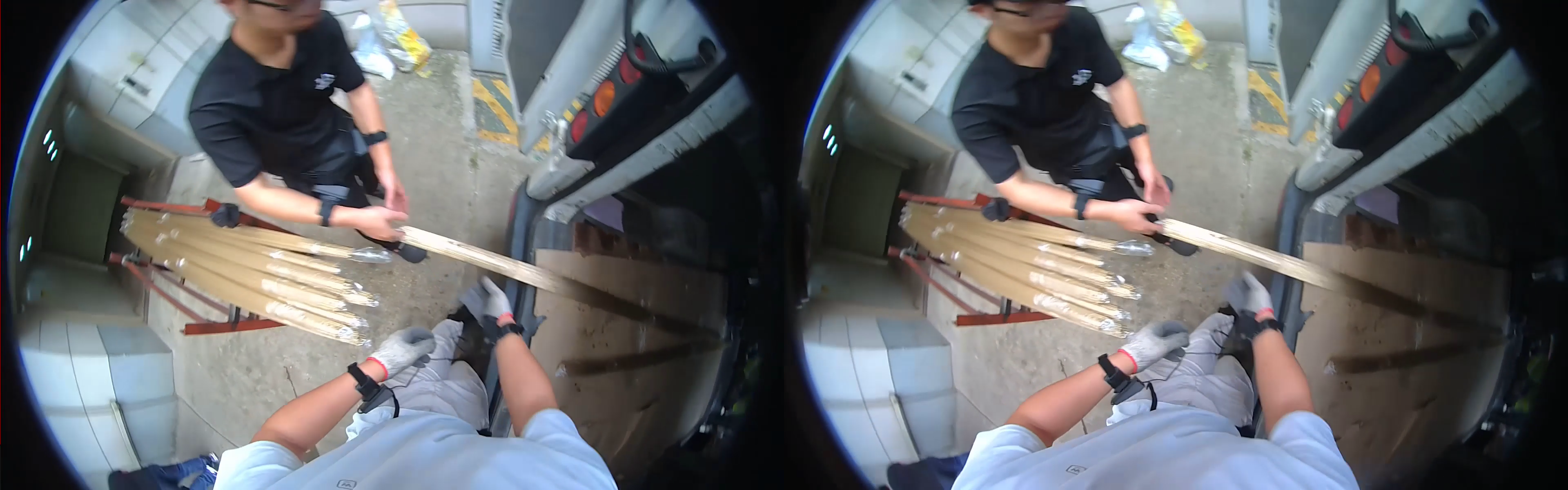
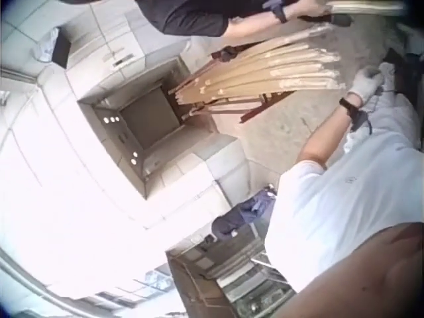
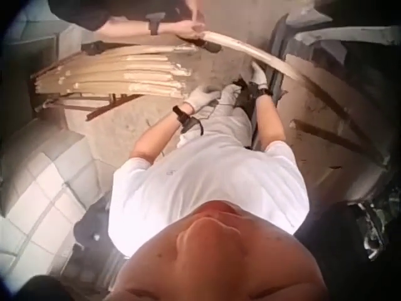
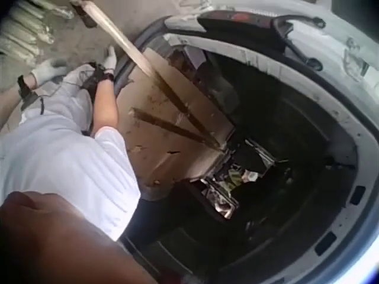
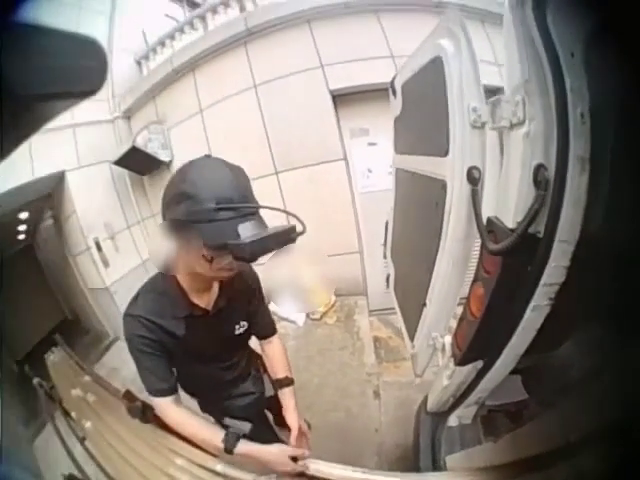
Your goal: Loading long wooden or metal profiles from a storage rack into the back of a delivery van.
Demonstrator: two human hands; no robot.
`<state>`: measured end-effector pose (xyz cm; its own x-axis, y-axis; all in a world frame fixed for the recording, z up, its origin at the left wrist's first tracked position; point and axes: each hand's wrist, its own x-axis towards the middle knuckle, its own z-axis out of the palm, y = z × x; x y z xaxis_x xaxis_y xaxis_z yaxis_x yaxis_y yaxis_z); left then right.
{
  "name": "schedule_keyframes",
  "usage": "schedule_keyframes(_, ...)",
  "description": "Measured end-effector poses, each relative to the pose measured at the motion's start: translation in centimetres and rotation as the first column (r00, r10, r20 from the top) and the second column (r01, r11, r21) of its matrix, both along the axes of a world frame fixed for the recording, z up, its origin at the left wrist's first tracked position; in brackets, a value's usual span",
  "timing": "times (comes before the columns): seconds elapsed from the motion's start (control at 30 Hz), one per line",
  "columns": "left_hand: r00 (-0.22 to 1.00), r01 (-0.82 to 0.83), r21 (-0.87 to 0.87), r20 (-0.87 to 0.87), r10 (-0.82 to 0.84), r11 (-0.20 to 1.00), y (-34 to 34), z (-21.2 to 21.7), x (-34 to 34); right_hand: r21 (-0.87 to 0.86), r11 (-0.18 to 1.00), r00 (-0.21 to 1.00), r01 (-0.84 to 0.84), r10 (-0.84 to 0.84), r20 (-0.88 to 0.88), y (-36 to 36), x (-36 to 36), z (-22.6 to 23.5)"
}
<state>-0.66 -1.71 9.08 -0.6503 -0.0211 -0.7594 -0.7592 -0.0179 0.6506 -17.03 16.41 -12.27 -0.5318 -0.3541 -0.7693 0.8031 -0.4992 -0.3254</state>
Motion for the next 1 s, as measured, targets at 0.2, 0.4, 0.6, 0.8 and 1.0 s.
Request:
schedule_keyframes(0.2,0.991,0.053,-0.017,-0.12,-0.054,0.998,0.9,2.0,3.3,0.126,0.964,0.968,0.236,-0.245,0.06,21.4,9.6,2.5)
schedule_keyframes(0.4,0.99,0.078,0.094,-0.122,-0.066,0.993,-0.7,3.8,5.3,0.08,0.997,1.0,0.002,0.0,-0.026,24.9,14.0,3.4)
schedule_keyframes(0.6,0.98,0.038,0.092,-0.198,-0.019,0.995,-5.3,2.6,5.1,0.151,0.947,0.952,-0.285,0.298,-0.072,27.3,20.6,5.0)
schedule_keyframes(0.8,0.97,-0.159,0.182,-0.153,0.188,0.97,-10.1,2.1,7.2,0.592,0.776,0.972,-0.216,0.227,0.057,26.2,22.8,1.7)
schedule_keyframes(1.0,0.963,-0.25,0.182,-0.059,0.265,0.951,-12.1,1.9,10.4,0.59,0.798,0.982,-0.119,0.183,-0.049,25.0,20.6,5.7)
